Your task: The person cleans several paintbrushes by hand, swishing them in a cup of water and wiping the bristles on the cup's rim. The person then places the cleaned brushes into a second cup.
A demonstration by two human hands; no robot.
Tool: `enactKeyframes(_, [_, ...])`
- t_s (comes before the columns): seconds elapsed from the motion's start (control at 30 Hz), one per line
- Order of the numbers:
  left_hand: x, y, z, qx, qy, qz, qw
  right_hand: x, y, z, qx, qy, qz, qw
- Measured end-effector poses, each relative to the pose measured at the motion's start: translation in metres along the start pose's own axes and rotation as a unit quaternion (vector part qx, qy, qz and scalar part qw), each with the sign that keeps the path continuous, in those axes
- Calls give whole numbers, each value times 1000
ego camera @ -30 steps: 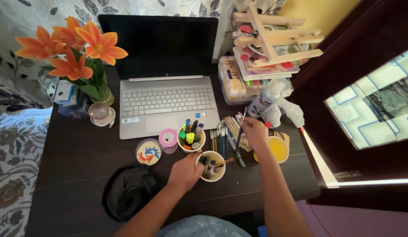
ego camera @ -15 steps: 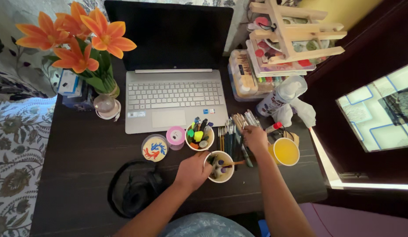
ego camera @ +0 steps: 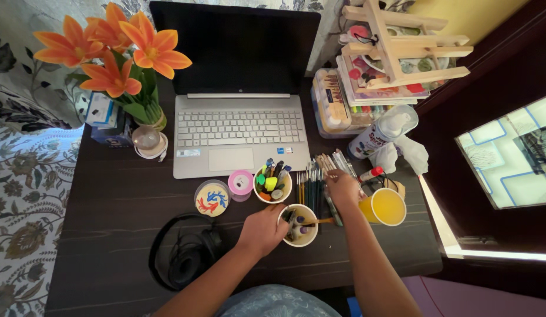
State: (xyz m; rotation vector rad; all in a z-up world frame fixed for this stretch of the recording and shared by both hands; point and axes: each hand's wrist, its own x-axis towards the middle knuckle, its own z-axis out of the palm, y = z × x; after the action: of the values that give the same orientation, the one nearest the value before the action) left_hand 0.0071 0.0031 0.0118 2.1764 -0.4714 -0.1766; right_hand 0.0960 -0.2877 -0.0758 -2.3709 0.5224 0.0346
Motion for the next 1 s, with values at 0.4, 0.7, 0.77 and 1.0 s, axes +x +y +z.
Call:
enactKeyframes(0.4, [-3, -4, 7, 1, 18, -14, 1000, -18, -44, -49, 191, -87, 50, 976])
enactKeyframes(0.7, [-8, -2, 9, 11, 15, -35, 999, -50, -66, -81, 95, -387, 6, 917])
enactKeyframes(0.77, [-8, -1, 10, 14, 28, -32, 999, -58, -71, -83, 88, -405, -7, 910])
enactKeyframes(1.0, [-11, 3, 9, 5, 38, -35, 999, -71, -72, -81, 61, -445, -171, 877])
